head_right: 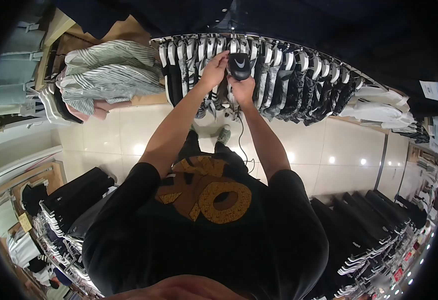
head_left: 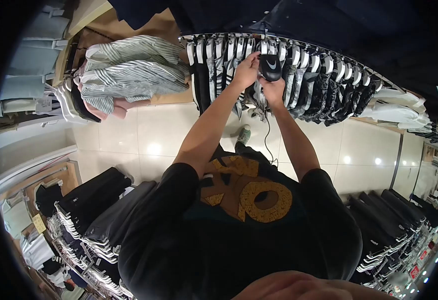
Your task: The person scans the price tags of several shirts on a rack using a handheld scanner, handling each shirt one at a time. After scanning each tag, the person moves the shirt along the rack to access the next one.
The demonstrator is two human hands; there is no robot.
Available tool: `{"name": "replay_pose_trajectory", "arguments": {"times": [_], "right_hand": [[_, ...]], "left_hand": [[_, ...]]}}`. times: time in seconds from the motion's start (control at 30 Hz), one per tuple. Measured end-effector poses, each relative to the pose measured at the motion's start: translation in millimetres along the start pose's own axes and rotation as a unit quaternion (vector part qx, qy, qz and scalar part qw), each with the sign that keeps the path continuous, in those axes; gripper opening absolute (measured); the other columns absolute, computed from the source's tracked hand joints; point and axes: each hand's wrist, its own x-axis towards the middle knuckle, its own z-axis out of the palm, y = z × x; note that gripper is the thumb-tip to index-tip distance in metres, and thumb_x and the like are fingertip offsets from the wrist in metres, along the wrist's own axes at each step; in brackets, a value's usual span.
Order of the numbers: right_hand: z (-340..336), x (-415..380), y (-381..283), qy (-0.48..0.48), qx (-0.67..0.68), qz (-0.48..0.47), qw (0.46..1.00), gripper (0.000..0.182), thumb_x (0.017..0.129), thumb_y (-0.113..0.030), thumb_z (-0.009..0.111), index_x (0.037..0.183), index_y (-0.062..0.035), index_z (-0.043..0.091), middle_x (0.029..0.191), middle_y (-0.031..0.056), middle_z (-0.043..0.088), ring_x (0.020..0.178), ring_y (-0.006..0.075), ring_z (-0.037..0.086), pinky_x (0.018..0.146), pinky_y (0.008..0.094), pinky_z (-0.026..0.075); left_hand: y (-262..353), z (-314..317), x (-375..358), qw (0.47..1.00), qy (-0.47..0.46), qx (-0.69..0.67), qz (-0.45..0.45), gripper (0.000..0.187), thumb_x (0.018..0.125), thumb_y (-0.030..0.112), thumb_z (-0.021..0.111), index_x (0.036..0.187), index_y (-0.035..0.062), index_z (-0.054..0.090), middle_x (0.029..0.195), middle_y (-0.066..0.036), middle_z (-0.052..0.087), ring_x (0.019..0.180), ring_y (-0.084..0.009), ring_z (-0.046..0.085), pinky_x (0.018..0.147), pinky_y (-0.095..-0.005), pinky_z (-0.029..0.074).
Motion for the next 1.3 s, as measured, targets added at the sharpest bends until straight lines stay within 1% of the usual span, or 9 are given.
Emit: {"name": "replay_pose_trajectory", "arguments": {"times": [0.07, 0.17, 0.3, 0.47, 0.6, 0.67, 0.83, 1.13, 1.3], "right_hand": [[0.1, 0.7, 27.4, -0.004, -0.071, 0.018, 0.997, 0.021, 0.078, -0.011, 0.085, 0.096, -0.0034, 0.078, 0.083, 0.0134, 0.078, 0.076, 0.0246, 0.076, 0.074, 0.0370, 0.057], [3.3, -11.1, 45.7, 0.026, -0.128, -0.028, 0.991, 0.025, 0.077, -0.012, 0.086, 0.099, -0.0024, 0.076, 0.085, 0.0172, 0.076, 0.084, 0.0396, 0.075, 0.076, 0.0431, 0.057], [15.3, -27.7, 8.0, 0.124, -0.185, -0.029, 0.975, 0.030, 0.081, -0.008, 0.081, 0.108, 0.0001, 0.070, 0.095, 0.0212, 0.076, 0.090, 0.0410, 0.075, 0.079, 0.0431, 0.058], [61.7, -35.4, -42.7, 0.064, -0.092, -0.002, 0.994, 0.026, 0.080, -0.007, 0.080, 0.104, -0.0003, 0.071, 0.092, 0.0216, 0.076, 0.090, 0.0397, 0.076, 0.079, 0.0409, 0.058], [97.7, -25.5, -5.1, 0.050, -0.151, -0.014, 0.987, 0.027, 0.080, -0.008, 0.078, 0.106, -0.0025, 0.072, 0.093, 0.0201, 0.076, 0.089, 0.0426, 0.073, 0.078, 0.0442, 0.058], [108.0, -23.5, -2.4, 0.057, -0.187, -0.029, 0.980, 0.028, 0.080, -0.009, 0.078, 0.106, -0.0032, 0.072, 0.093, 0.0195, 0.075, 0.088, 0.0432, 0.073, 0.077, 0.0457, 0.058], [114.9, -28.6, -3.8, 0.074, -0.170, 0.039, 0.982, 0.039, 0.080, -0.008, 0.073, 0.118, -0.0062, 0.071, 0.095, 0.0202, 0.075, 0.087, 0.0422, 0.073, 0.076, 0.0478, 0.058], [76.1, -23.2, -16.1, 0.038, -0.137, -0.013, 0.990, 0.033, 0.078, -0.016, 0.084, 0.105, -0.0017, 0.071, 0.088, 0.0189, 0.074, 0.087, 0.0418, 0.073, 0.075, 0.0450, 0.058], [30.4, -55.6, -61.5, -0.001, -0.096, 0.006, 0.995, 0.037, 0.073, -0.010, 0.088, 0.105, -0.0004, 0.072, 0.094, 0.0202, 0.076, 0.087, 0.0376, 0.076, 0.076, 0.0420, 0.058]], "left_hand": [[-16.1, -2.1, -2.8, 0.999, 0.023, -0.004, -0.030, 0.035, 0.107, 0.013, 0.057, 0.142, 0.0076, 0.060, 0.129, -0.017, 0.069, 0.122, -0.0266, 0.067, 0.104, -0.0345, 0.051], [-43.8, -15.6, -11.7, 0.995, 0.067, 0.053, -0.052, 0.035, 0.105, 0.010, 0.057, 0.139, 0.0046, 0.061, 0.121, -0.015, 0.073, 0.113, -0.0263, 0.071, 0.098, -0.0340, 0.054], [-71.4, -32.5, -20.9, 0.987, 0.120, 0.077, -0.079, 0.034, 0.099, 0.004, 0.054, 0.130, 0.0067, 0.065, 0.114, -0.017, 0.075, 0.104, -0.0319, 0.074, 0.091, -0.0411, 0.057], [-89.6, -39.6, -26.8, 0.990, 0.107, 0.066, -0.069, 0.041, 0.097, 0.001, 0.054, 0.137, 0.0070, 0.060, 0.116, -0.017, 0.076, 0.107, -0.0322, 0.073, 0.093, -0.0394, 0.056], [-81.3, -47.7, -34.3, 0.984, -0.005, 0.044, -0.171, 0.044, 0.097, 0.001, 0.053, 0.141, -0.0020, 0.056, 0.127, -0.020, 0.072, 0.113, -0.0272, 0.071, 0.097, -0.0366, 0.053], [-133.7, -38.7, -39.8, 0.950, -0.087, -0.179, -0.238, 0.046, 0.097, 0.000, 0.054, 0.143, -0.0042, 0.054, 0.128, -0.016, 0.072, 0.115, -0.0221, 0.068, 0.098, -0.0353, 0.052], [-117.2, -47.4, -55.1, 0.886, -0.107, -0.361, -0.272, 0.048, 0.097, -0.003, 0.053, 0.145, 0.0001, 0.054, 0.132, -0.009, 0.066, 0.117, -0.0182, 0.064, 0.100, -0.0304, 0.049], [-83.1, -56.3, -83.4, 0.869, -0.157, -0.416, -0.216, 0.048, 0.100, -0.003, 0.046, 0.146, 0.0035, 0.056, 0.135, -0.010, 0.066, 0.125, -0.0218, 0.064, 0.110, -0.0365, 0.048], [-34.9, -77.7, -120.2, 0.945, -0.097, -0.270, -0.158, 0.046, 0.107, 0.004, 0.052, 0.152, 0.0028, 0.049, 0.132, -0.012, 0.067, 0.123, -0.0229, 0.064, 0.109, -0.0363, 0.049]]}}
